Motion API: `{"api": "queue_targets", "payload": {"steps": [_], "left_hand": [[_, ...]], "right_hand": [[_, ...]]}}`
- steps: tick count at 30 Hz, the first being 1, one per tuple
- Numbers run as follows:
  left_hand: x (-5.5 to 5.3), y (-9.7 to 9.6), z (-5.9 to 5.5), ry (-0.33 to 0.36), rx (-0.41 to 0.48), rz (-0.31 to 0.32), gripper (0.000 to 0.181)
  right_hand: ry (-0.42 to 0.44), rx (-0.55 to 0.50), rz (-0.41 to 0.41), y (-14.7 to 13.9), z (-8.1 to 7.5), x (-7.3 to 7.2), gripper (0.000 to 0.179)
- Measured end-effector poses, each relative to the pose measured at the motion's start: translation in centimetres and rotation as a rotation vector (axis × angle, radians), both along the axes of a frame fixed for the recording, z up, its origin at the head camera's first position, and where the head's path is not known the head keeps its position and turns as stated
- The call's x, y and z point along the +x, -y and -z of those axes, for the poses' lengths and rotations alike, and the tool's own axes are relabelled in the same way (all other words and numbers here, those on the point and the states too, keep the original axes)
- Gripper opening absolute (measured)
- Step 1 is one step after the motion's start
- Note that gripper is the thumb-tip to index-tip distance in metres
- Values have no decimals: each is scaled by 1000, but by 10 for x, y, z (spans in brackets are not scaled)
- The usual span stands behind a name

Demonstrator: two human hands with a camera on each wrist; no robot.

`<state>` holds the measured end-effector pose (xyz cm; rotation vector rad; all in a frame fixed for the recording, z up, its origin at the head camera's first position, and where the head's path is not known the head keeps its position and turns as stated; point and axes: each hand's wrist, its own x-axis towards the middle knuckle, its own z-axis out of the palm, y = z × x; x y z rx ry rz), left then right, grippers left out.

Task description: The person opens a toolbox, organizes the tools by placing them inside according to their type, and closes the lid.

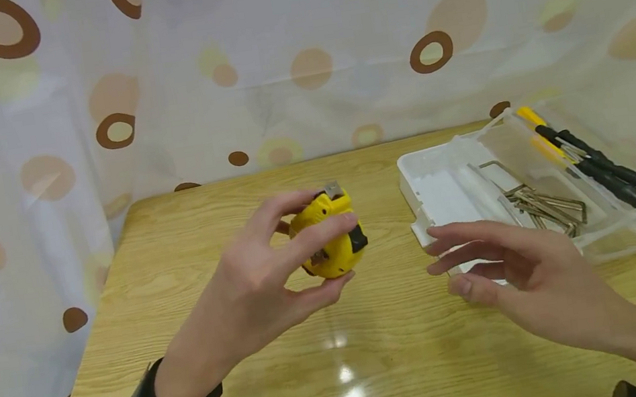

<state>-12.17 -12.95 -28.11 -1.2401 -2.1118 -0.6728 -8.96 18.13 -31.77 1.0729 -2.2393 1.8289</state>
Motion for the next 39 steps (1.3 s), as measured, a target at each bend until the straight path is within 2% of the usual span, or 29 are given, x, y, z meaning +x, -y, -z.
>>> {"api": "queue_targets", "payload": {"steps": [2, 4, 8, 10, 13, 17, 20, 23, 25, 27, 30, 31, 35, 39], "left_hand": [[4, -6, 0, -35, 8, 34, 54], [7, -11, 0, -73, 21, 71, 52], [14, -22, -2, -173, 59, 137, 49], [17, -26, -3, -228, 84, 166, 47], [22, -30, -3, -288, 111, 210, 45], [26, -32, 0, -253, 103, 226, 46], [26, -31, 5, -158, 71, 218, 48], [25, -30, 9, -76, 43, 205, 49], [25, -30, 12, -36, 36, 203, 49], [23, -32, 14, -38, 35, 204, 49], [20, -38, 16, -48, 39, 214, 48], [18, -39, 17, -55, 41, 219, 48], [13, -46, 22, -88, 51, 249, 45], [10, -52, 27, -101, 58, 276, 41]], "right_hand": [[136, -35, -60, 8, 1, 0, 56], [287, -93, -172, 13, 4, -3, 52], [589, -244, -417, 22, 21, -9, 52], [715, -308, -499, 27, 27, -10, 55], [850, -366, -555, 34, 25, -8, 59], [957, -508, -669, 38, 22, -6, 72], [947, -592, -758, 37, 20, -6, 76], [857, -631, -786, 31, 21, -9, 65], [755, -588, -692, 27, 21, -9, 54], [653, -512, -560, 22, 21, -9, 48], [542, -332, -305, 18, 16, -7, 52], [522, -293, -254, 18, 13, -6, 55], [502, -201, -160, 17, 5, -3, 63], [482, -203, -158, 17, 4, -2, 63]]}}
